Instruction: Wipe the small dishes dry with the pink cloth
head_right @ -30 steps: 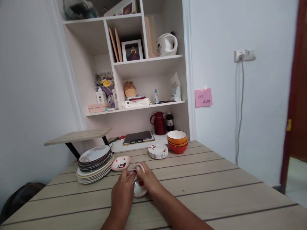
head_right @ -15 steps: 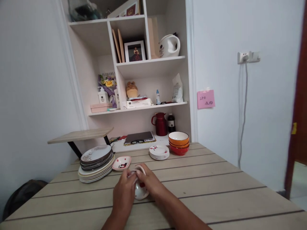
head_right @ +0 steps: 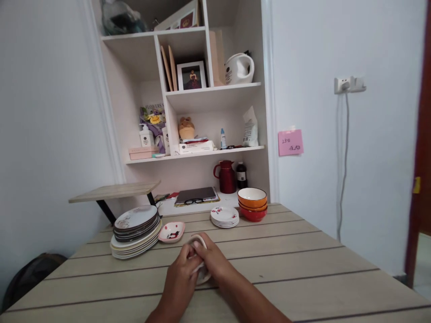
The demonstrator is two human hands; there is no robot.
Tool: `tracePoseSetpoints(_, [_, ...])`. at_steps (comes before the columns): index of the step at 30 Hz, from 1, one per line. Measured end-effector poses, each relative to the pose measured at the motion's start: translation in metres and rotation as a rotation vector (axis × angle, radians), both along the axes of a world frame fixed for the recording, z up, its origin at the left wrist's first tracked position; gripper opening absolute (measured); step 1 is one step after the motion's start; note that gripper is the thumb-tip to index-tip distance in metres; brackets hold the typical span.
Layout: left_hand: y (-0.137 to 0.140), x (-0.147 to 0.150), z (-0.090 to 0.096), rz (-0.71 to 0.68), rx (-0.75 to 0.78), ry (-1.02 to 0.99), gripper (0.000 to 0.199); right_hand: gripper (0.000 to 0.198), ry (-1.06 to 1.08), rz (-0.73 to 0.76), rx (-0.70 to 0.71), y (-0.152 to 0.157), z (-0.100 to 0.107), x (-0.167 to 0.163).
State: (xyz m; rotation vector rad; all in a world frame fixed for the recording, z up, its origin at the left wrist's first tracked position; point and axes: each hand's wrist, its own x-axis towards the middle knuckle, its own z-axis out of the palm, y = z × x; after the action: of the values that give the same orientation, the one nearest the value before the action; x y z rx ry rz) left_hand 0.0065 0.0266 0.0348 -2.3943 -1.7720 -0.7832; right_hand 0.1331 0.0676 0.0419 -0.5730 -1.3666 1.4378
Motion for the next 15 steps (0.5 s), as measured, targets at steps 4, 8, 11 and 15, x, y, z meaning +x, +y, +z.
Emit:
tracePoseSetpoints(4, [0.002, 0.0, 0.006, 0.228, 0.047, 0.032, 0.038, 0.04, -0.03, -0.015, -0.006, -0.004, 0.002, -0.002])
tracePoseSetpoints(8, [0.0, 0.001, 0.011, 0.253, -0.04, 0.059, 0.041, 0.038, 0.033, -0.067, -0.128, 0.003, -0.007, -0.005])
tracePoseSetpoints(11, [-0.003, 0.002, 0.009, 0.083, -0.061, 0.115, 0.037, 0.034, 0.118, -0.105, -0.216, 0.008, -0.012, -0.004])
tracePoseSetpoints(15, [-0.004, 0.0, 0.0, -0.122, -0.005, 0.069, 0.037, 0.036, 0.082, -0.085, -0.176, 0.005, -0.008, -0.001])
